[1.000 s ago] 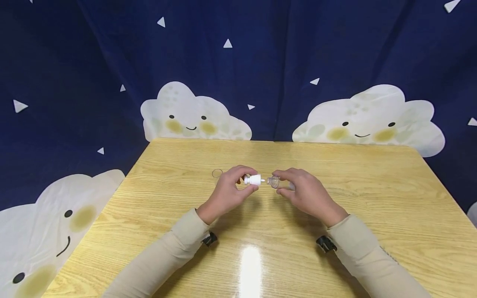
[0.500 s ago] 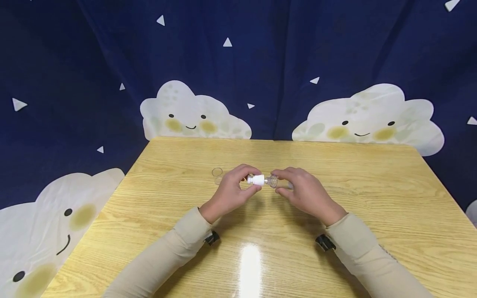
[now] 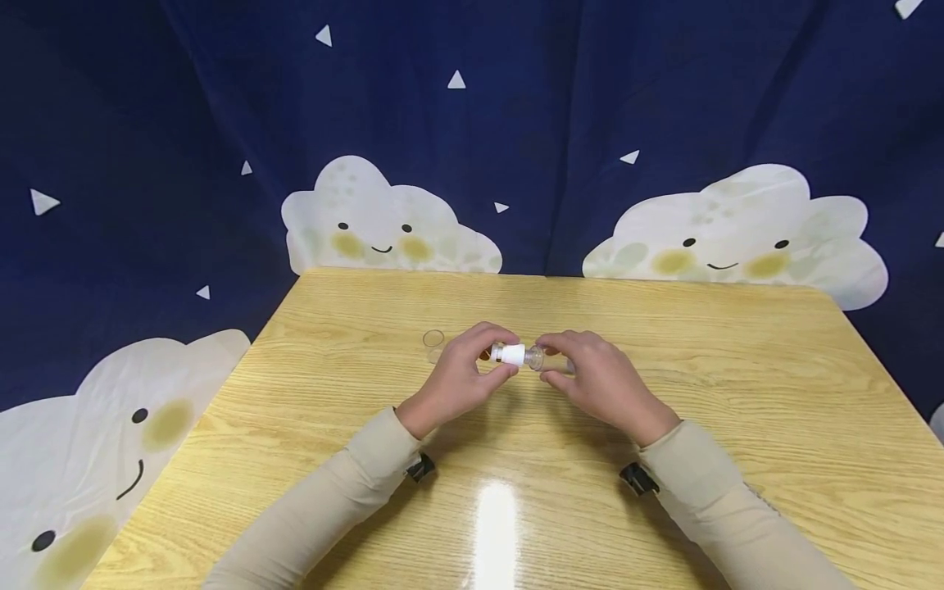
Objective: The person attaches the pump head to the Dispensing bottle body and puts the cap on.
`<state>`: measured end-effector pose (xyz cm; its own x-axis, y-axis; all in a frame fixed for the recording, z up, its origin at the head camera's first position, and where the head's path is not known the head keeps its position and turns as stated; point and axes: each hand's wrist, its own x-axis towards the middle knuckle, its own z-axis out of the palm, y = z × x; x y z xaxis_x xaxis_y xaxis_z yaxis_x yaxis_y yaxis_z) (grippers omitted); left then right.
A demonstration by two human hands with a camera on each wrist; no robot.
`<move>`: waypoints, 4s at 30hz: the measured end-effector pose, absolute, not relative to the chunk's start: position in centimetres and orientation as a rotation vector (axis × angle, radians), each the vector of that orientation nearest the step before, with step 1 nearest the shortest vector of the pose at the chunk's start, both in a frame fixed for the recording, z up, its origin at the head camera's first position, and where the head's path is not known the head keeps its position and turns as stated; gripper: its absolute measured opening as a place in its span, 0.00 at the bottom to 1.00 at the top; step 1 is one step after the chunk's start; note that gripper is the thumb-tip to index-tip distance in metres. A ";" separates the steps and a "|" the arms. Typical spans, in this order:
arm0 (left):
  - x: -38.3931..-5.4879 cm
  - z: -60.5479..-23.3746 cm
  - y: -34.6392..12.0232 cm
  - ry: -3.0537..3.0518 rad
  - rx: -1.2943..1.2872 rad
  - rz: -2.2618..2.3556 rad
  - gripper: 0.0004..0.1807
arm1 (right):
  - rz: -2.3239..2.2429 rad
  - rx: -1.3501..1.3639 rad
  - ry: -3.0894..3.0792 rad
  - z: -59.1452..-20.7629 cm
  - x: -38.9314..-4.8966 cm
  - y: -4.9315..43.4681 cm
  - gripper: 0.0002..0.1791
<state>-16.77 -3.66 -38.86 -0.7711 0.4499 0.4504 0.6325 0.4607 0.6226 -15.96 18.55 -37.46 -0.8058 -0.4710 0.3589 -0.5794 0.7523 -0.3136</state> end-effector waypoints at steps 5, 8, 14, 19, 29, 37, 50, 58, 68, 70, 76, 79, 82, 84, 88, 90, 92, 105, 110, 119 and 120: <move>-16.7 -39.0 -3.6 -2.495 -0.962 -1.222 0.14 | 0.595 0.859 -2.642 -37.6 -15.9 18.4 0.20; -16.7 -39.0 -3.5 -2.501 -0.964 -1.235 0.14 | 0.594 0.877 -2.619 -37.7 -15.9 18.4 0.21; -16.7 -39.1 -3.4 -2.498 -0.956 -1.232 0.14 | 0.580 0.883 -2.606 -37.8 -15.9 18.2 0.21; -16.8 -39.2 -3.4 -2.496 -0.946 -1.221 0.15 | 0.573 0.879 -2.617 -37.7 -15.8 18.1 0.21; -17.0 -39.3 -3.2 -2.482 -0.940 -1.245 0.17 | 0.587 0.846 -2.643 -37.6 -15.8 18.2 0.22; -17.1 -39.3 -3.2 -2.498 -0.923 -1.253 0.21 | 0.595 0.837 -2.653 -37.5 -15.9 18.3 0.21; -16.9 -39.1 -3.5 -2.620 -0.633 -1.499 0.26 | 0.603 0.824 -2.648 -37.5 -15.9 18.6 0.20; -16.9 -39.2 -3.7 -2.610 -0.683 -1.471 0.14 | 0.606 0.838 -2.677 -37.5 -15.9 18.3 0.20; -16.9 -39.4 -4.0 -2.605 -0.704 -1.447 0.15 | 0.579 0.846 -2.648 -37.7 -15.9 18.0 0.20; -16.9 -39.3 -4.1 -2.610 -0.700 -1.441 0.15 | 0.575 0.849 -2.641 -37.7 -15.9 18.0 0.20; -16.9 -39.2 -4.4 -2.616 -0.683 -1.417 0.15 | 0.576 0.872 -2.624 -37.7 -15.9 17.6 0.20; -17.0 -39.2 -4.4 -2.619 -0.676 -1.415 0.15 | 0.574 0.876 -2.628 -37.7 -16.0 17.5 0.20; -17.1 -39.3 -4.5 -2.626 -0.660 -1.409 0.15 | 0.574 0.877 -2.643 -37.8 -16.1 17.4 0.20; -17.2 -39.3 -4.4 -2.631 -0.649 -1.411 0.15 | 0.575 0.881 -2.654 -37.8 -16.1 17.4 0.20; -17.2 -39.3 -4.4 -2.642 -0.634 -1.413 0.15 | 0.586 0.889 -2.665 -37.9 -16.2 17.3 0.20; -17.1 -39.2 -4.3 -2.647 -0.623 -1.413 0.15 | 0.589 0.885 -2.669 -37.9 -16.2 17.3 0.20; -17.1 -39.2 -4.4 -2.651 -0.616 -1.412 0.15 | 0.588 0.878 -2.673 -38.0 -16.3 17.2 0.21; -17.3 -39.5 -4.6 -2.656 -0.616 -1.471 0.14 | 0.550 0.894 -2.645 -38.1 -16.6 17.1 0.20; -17.3 -39.5 -4.6 -2.653 -0.634 -1.474 0.14 | 0.550 0.897 -2.651 -38.0 -16.5 17.2 0.19; -17.4 -39.6 -4.6 -2.651 -0.666 -1.496 0.14 | 0.589 0.906 -2.645 -38.2 -16.5 17.5 0.19; -17.3 -39.6 -4.6 -2.647 -0.673 -1.494 0.14 | 0.600 0.906 -2.648 -38.2 -16.5 17.5 0.19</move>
